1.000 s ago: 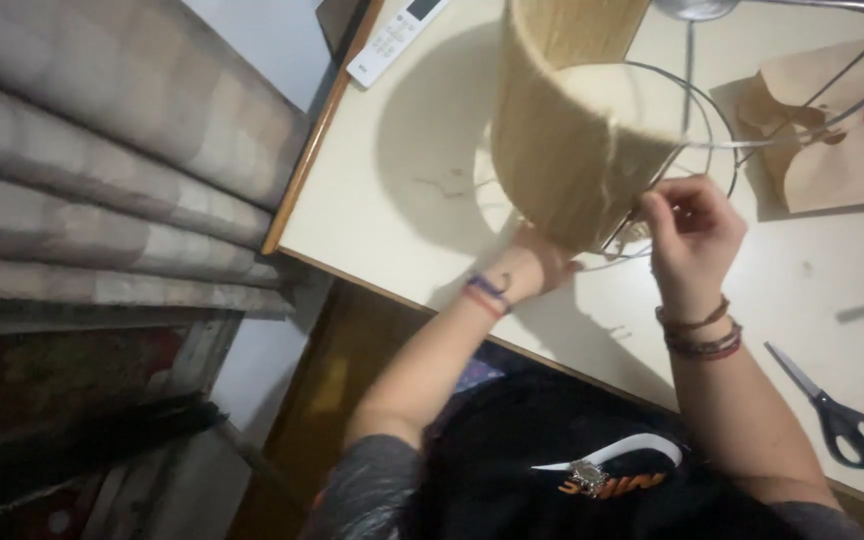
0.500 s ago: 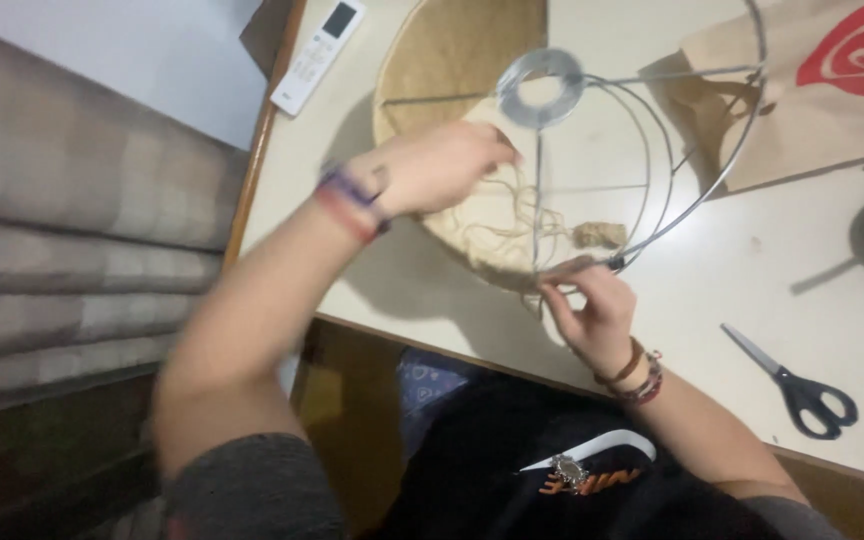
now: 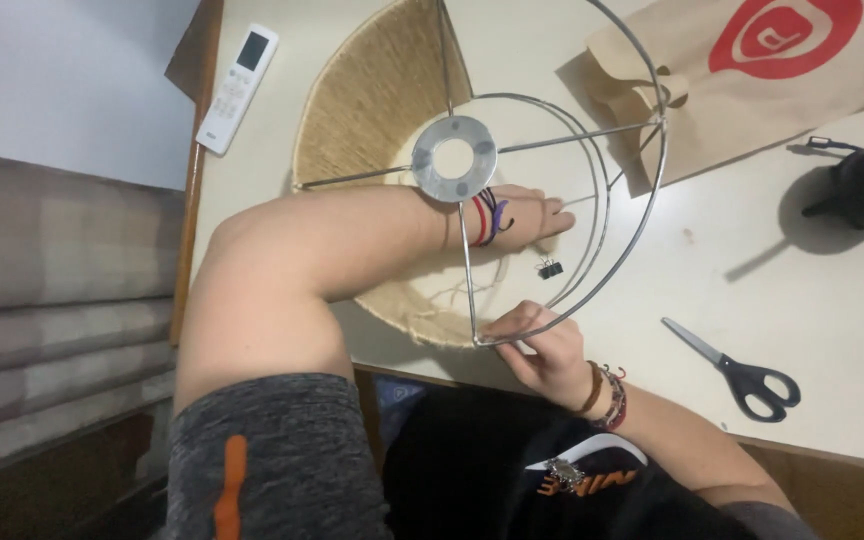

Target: Wrapping twine around a wire lampshade frame to create a decorative cover.

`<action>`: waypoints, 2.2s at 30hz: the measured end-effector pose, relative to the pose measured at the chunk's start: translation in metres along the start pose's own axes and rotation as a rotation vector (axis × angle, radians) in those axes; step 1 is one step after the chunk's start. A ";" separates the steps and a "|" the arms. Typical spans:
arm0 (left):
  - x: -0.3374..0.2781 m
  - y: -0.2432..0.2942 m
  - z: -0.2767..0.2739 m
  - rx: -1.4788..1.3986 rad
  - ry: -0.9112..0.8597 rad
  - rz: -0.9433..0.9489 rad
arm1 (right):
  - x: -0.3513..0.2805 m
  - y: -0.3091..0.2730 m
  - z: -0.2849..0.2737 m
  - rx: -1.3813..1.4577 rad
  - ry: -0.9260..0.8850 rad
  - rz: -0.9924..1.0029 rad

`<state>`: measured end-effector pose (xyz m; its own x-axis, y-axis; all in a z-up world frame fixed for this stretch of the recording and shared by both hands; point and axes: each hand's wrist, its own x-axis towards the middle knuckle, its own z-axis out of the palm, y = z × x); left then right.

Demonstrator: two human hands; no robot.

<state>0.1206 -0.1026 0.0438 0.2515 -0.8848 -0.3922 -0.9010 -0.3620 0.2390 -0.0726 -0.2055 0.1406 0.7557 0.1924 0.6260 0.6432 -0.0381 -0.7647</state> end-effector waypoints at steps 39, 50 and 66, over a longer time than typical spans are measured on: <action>-0.213 0.140 0.036 -0.307 1.183 -0.733 | 0.078 0.024 0.002 -0.220 0.146 0.104; -0.171 0.153 0.034 -0.218 1.260 -0.792 | 0.107 0.020 0.010 -0.134 0.080 0.131; -0.133 0.165 0.026 -1.690 1.550 -0.189 | 0.125 0.008 0.017 -0.060 0.046 0.177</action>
<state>-0.0710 -0.0369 0.1119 0.9985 -0.0030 0.0538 -0.0466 0.4556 0.8890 0.0253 -0.1651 0.2106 0.8616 0.1321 0.4901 0.5050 -0.1260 -0.8538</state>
